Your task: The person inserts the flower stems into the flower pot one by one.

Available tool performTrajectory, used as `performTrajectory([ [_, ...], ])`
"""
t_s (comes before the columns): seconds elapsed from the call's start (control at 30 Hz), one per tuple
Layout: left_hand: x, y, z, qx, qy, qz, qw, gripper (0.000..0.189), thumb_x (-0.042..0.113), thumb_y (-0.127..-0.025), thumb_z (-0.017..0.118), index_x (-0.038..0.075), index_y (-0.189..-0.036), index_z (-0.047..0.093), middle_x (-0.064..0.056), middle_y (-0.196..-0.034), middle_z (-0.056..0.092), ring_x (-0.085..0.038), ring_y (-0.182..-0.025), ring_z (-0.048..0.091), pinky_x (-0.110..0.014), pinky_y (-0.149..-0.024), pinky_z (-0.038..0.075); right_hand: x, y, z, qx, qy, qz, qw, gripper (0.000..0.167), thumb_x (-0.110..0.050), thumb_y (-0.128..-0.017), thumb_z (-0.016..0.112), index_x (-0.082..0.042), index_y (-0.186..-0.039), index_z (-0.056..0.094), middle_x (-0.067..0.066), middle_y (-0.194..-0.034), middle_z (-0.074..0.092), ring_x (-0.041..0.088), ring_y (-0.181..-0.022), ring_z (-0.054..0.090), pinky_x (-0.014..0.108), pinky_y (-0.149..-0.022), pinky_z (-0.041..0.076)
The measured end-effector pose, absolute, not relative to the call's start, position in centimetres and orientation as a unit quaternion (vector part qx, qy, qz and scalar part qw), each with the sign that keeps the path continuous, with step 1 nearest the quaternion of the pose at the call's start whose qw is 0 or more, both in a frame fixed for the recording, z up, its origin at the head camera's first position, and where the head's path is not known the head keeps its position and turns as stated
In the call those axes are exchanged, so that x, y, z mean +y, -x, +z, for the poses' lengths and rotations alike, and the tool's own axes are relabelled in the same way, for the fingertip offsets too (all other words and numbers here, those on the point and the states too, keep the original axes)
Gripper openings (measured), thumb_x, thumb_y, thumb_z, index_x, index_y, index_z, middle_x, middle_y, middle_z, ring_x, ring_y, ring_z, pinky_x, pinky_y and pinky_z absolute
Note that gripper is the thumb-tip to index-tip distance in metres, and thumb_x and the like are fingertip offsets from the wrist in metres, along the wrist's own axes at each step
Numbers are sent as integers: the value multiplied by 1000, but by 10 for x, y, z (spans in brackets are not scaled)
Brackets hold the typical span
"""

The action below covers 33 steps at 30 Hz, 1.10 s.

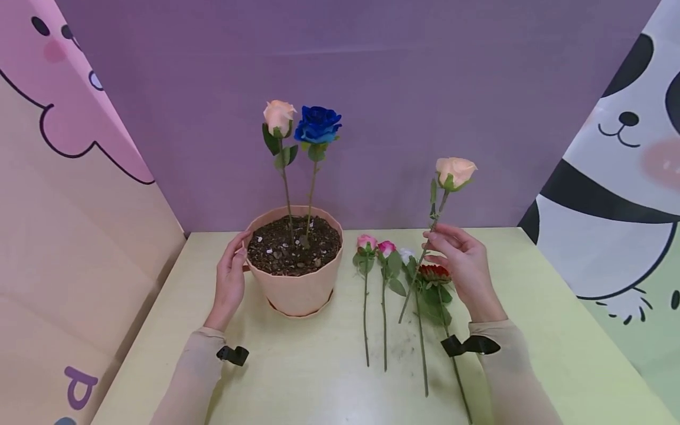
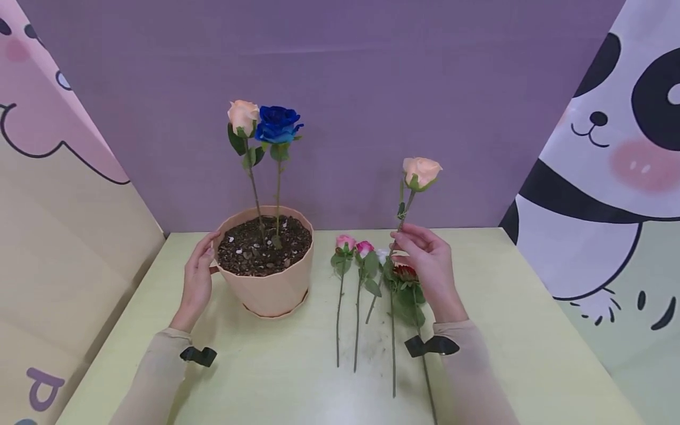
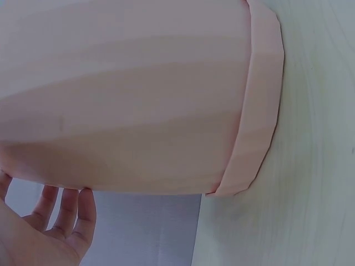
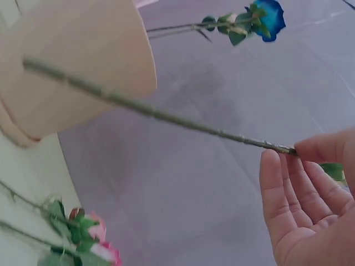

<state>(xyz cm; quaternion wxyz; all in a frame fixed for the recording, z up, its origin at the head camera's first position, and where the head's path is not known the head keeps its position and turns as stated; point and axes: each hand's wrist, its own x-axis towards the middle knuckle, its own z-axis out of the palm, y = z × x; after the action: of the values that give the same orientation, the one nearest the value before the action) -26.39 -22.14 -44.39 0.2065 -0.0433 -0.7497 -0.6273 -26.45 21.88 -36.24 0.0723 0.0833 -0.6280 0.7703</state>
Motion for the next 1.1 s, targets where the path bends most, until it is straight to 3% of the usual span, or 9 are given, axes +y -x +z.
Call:
performTrajectory([
  [0.43,-224,262,-443,-762,36,-607,221,45,13,-113,35,8,-155,53,-15,-156,57,-4,-123,49,-16,-87,48,175,275,-329,-578,-115,799,120,19,-1,-100,70,-8,-118,71,-3,-104,81,12,-94,77,29,-83,65],
  [0.77,-220,265,-442,-760,44,-613,212,46,15,-114,35,9,-156,52,-13,-159,55,-14,-128,49,-18,-88,49,148,279,-285,-536,-167,806,189,29,-4,-99,73,-3,-128,67,5,-106,81,17,-92,77,31,-78,65],
  [1.1,-220,263,-443,-758,37,-615,213,47,16,-114,34,10,-157,50,-13,-160,51,-18,-133,47,-18,-88,48,114,288,-263,-539,-199,789,218,19,4,-99,69,-11,-110,77,-1,-100,83,12,-86,79,30,-78,65],
])
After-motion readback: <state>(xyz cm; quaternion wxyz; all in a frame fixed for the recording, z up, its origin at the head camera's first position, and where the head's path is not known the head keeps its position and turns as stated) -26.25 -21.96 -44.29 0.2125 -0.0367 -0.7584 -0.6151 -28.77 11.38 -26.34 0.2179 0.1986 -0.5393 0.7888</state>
